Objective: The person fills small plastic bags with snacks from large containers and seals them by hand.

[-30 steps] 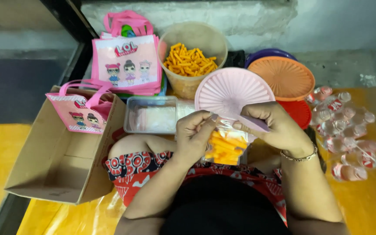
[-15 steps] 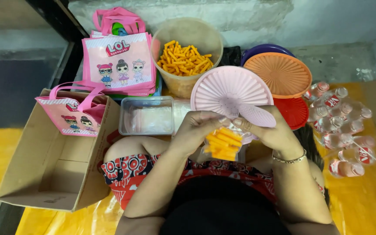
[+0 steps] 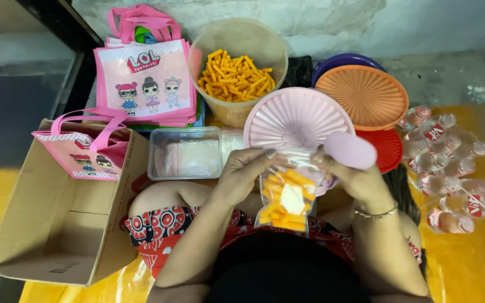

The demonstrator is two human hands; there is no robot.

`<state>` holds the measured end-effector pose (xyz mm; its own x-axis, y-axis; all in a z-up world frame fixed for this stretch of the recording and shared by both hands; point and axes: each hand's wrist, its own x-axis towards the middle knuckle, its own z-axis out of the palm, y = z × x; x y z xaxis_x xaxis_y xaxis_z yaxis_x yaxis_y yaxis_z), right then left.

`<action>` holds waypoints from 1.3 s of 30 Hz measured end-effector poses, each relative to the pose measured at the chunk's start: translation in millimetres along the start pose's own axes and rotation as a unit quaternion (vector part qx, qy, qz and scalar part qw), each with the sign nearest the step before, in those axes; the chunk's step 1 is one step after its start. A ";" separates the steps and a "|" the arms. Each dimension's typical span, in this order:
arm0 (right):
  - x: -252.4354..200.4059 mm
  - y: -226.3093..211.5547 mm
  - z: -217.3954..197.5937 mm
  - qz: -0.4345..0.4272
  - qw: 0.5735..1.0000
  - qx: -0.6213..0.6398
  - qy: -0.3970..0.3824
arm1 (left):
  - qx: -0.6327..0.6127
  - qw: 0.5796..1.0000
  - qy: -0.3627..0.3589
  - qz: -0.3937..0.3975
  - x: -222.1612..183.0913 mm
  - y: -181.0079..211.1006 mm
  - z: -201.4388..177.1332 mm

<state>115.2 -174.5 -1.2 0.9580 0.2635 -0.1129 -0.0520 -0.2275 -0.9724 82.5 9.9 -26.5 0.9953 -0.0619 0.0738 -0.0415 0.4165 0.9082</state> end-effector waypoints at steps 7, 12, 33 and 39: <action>11.4 -10.2 -3.5 -0.091 0.996 -0.011 -0.019 | 0.060 0.995 -0.002 0.084 15.5 13.2 2.9; 15.1 9.5 -4.3 -0.122 0.989 -0.083 0.030 | 0.082 0.993 -0.024 0.077 14.5 -2.6 -8.8; 8.0 15.6 -40.1 0.159 0.960 -0.049 0.226 | -0.065 0.979 0.165 -0.101 22.3 -20.7 -26.1; 70.8 138.6 -152.6 0.064 0.860 -0.166 0.479 | -0.130 0.971 0.192 -0.066 22.0 3.7 -41.7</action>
<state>218.9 -330.5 -112.8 0.7520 -0.6393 0.1605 -0.2423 -0.4946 -0.8347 107.9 48.0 -38.7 0.9520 0.1910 -0.2393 0.0615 0.6464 0.7605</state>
